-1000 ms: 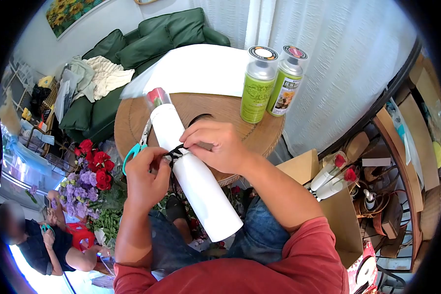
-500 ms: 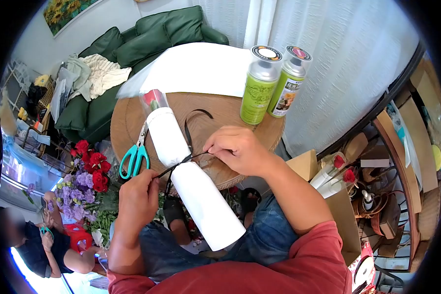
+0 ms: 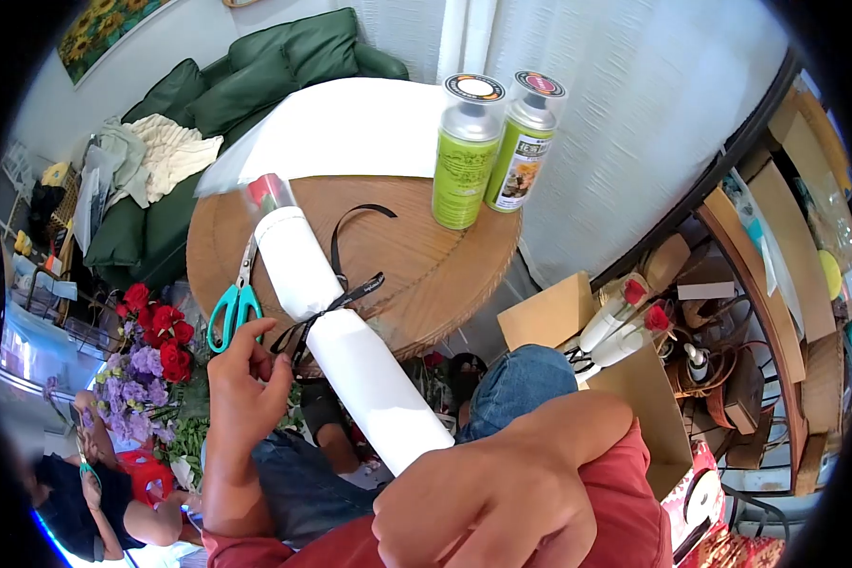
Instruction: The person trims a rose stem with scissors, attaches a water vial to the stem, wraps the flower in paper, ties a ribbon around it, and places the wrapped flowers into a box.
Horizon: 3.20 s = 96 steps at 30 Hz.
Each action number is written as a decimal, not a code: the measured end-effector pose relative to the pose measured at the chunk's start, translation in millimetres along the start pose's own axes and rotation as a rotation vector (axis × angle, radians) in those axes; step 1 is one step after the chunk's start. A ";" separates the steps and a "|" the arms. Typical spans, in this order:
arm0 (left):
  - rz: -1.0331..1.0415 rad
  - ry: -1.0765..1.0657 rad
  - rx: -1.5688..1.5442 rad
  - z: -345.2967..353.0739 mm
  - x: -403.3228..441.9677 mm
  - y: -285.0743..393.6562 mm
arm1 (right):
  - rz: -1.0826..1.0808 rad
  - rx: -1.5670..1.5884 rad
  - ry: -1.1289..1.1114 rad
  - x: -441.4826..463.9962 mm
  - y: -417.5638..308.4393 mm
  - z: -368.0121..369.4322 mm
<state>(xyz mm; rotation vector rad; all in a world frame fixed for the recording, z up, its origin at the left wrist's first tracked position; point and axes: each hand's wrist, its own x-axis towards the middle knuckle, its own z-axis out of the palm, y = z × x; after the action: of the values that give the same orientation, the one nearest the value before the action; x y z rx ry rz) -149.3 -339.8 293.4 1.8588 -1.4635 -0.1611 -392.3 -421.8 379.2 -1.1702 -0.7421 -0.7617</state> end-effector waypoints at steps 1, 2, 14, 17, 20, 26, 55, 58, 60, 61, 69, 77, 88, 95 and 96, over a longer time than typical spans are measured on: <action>-0.005 0.000 -0.009 -0.5 -0.7 -0.8 | -0.001 -0.002 0.000 -1.5 0.3 -0.9; -0.005 0.003 -0.008 -1.0 -0.7 -1.3 | 0.007 0.030 -0.025 -3.6 1.8 -3.4; -0.009 0.037 -0.041 -1.8 -0.4 -5.4 | 0.039 0.082 -0.069 -5.6 2.9 -3.0; -0.008 0.006 -0.027 -2.1 -0.6 -5.4 | 0.052 0.084 -0.076 -3.5 2.8 -3.0; -0.037 -0.008 -0.079 -3.6 -0.6 -4.7 | 0.070 0.092 -0.083 -4.4 1.0 -4.3; -0.072 -0.016 -0.197 -2.1 -1.1 -10.1 | 0.078 0.069 -0.058 -2.5 -1.1 -3.6; -0.002 0.057 -0.239 1.1 2.5 -8.8 | 0.565 -1.195 0.515 3.6 19.3 -78.8; 0.041 0.097 -0.219 3.5 3.4 -4.9 | 0.809 -1.486 0.580 -2.6 54.9 -120.7; 0.056 0.120 -0.236 6.0 4.9 -4.4 | 0.999 -1.147 0.528 -5.7 67.7 -131.8; 0.068 0.143 -0.254 6.8 5.2 -4.9 | 0.997 -1.147 0.528 -9.2 71.1 -134.8; 0.069 0.097 -0.278 4.3 3.5 -9.4 | 0.686 -0.476 0.619 -17.4 74.4 -140.6; 0.007 0.076 -0.346 2.9 1.4 -12.1 | 0.363 -0.158 0.029 -22.5 -1.4 -137.2; -0.131 -0.096 -0.837 7.2 2.7 -27.7 | 0.771 -1.159 0.258 -34.6 33.9 -150.2; -0.314 -0.215 -0.838 4.4 5.1 -27.3 | 0.950 -0.913 0.279 -34.3 55.9 -159.8; -0.321 -0.225 -0.825 4.0 5.2 -27.3 | 0.922 -0.747 0.379 -36.0 58.6 -162.3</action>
<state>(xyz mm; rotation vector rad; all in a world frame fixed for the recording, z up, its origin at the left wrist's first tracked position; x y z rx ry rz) -128.2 -344.5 275.4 1.3795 -0.9837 -0.9954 -345.3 -561.9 283.0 -1.7578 0.4668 -0.4286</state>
